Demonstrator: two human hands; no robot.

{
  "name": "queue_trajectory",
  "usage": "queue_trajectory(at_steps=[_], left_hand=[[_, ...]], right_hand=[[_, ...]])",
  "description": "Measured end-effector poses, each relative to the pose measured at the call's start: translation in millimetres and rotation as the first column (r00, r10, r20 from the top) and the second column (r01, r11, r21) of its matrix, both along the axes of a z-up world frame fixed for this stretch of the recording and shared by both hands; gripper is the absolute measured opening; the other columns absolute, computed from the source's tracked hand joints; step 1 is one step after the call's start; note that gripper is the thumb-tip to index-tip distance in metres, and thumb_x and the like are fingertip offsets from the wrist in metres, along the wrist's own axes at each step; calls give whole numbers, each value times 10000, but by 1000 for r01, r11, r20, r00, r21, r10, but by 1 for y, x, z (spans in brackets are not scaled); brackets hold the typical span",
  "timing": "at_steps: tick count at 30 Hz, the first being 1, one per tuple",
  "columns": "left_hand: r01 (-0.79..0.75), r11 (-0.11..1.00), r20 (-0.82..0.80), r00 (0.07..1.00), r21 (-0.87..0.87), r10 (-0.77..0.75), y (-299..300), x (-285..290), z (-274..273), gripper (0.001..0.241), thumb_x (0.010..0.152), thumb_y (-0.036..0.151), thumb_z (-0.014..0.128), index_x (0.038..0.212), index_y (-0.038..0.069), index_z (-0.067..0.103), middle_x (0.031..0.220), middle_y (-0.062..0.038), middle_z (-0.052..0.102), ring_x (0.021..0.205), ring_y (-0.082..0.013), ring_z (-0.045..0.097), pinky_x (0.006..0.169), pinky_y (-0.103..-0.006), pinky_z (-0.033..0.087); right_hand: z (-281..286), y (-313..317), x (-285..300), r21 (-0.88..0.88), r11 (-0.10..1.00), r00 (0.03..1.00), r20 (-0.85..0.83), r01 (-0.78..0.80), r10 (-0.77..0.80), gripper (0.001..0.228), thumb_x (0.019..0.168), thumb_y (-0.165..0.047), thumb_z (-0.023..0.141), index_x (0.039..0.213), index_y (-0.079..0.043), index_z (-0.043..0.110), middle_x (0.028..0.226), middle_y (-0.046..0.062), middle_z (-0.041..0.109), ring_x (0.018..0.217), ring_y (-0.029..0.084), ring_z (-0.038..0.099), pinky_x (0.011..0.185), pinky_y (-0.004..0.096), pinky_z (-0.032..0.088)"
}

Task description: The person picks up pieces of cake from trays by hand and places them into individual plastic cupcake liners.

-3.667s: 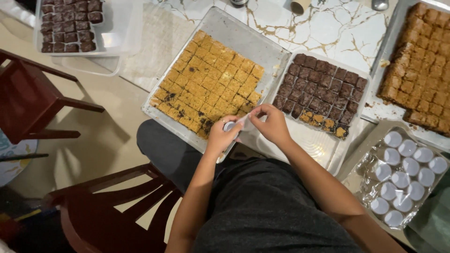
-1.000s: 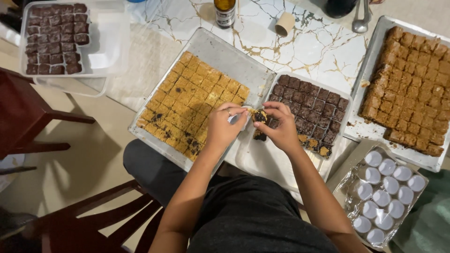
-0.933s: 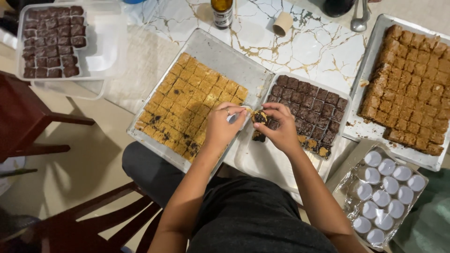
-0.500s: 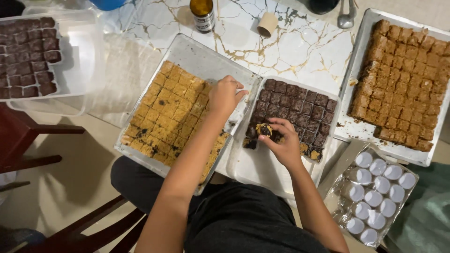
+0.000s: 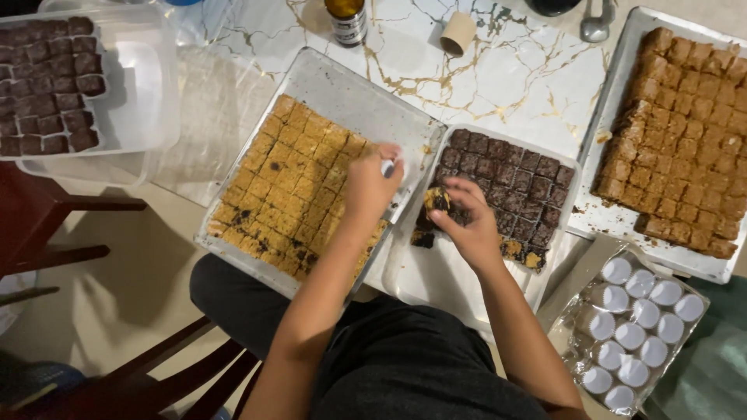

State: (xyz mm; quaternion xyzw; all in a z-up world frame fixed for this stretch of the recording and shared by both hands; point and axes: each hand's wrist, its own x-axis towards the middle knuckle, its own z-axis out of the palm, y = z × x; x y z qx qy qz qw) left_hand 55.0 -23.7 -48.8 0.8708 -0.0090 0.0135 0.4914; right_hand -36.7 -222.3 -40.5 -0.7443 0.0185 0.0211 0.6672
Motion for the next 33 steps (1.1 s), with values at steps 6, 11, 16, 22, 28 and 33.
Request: queue_trajectory(at_steps=[6,11,16,22,28,33], left_hand=[[-52,998,263,963,-25,57,-7,-47,36,111,882,134,768,945,72,701,877,-142,760,798,-294,750,710,-379,574],[-94,985,53,993,-147,103,-7,-66,73,149,956,168,686,1033,47,649,843,-151,748,759,-285,760,671,-365,563],[-77,966,-17,997,-246,76,-1,-79,67,198,958,181,631,1085,29,635,862,-138,765,708,-259,769,614,-366,562],[-2,999,120,993,-37,6,3,-93,57,248,1004,194,611,1106,7,739,764,-189,712,665,-292,700,609,-397,528],[8,994,-15,1000,-105,-10,9,-107,54,272,1018,198,561,1163,36,724,666,-173,672,559,-237,665,559,-374,502],[16,918,-118,991,-397,-68,15,-118,4,318,1080,179,509,1276,41,718,699,-54,612,586,-116,517,534,-330,436]], right_hand=[[8,27,13,331,943,999,-4,-29,32,295,933,-105,752,1202,-11,675,1520,81,451,1303,169,541,1055,327,509],[17,35,8,144,989,1000,-9,28,-27,343,914,-117,764,1229,-12,680,1479,101,489,1303,169,533,1043,312,493],[21,32,-1,-131,990,991,126,51,-34,426,893,-164,815,1260,4,682,1388,122,584,1256,178,566,1040,309,469],[64,41,-10,-355,934,999,-20,33,-43,399,857,-228,809,1187,-24,717,998,89,764,913,154,713,754,317,562],[77,45,-20,-535,844,995,67,-24,71,440,832,-248,824,1208,-45,719,1037,117,765,830,184,736,759,336,587],[81,47,-30,-585,807,974,121,-87,193,512,813,-226,840,1281,-66,708,1110,144,728,797,234,707,763,347,580]])
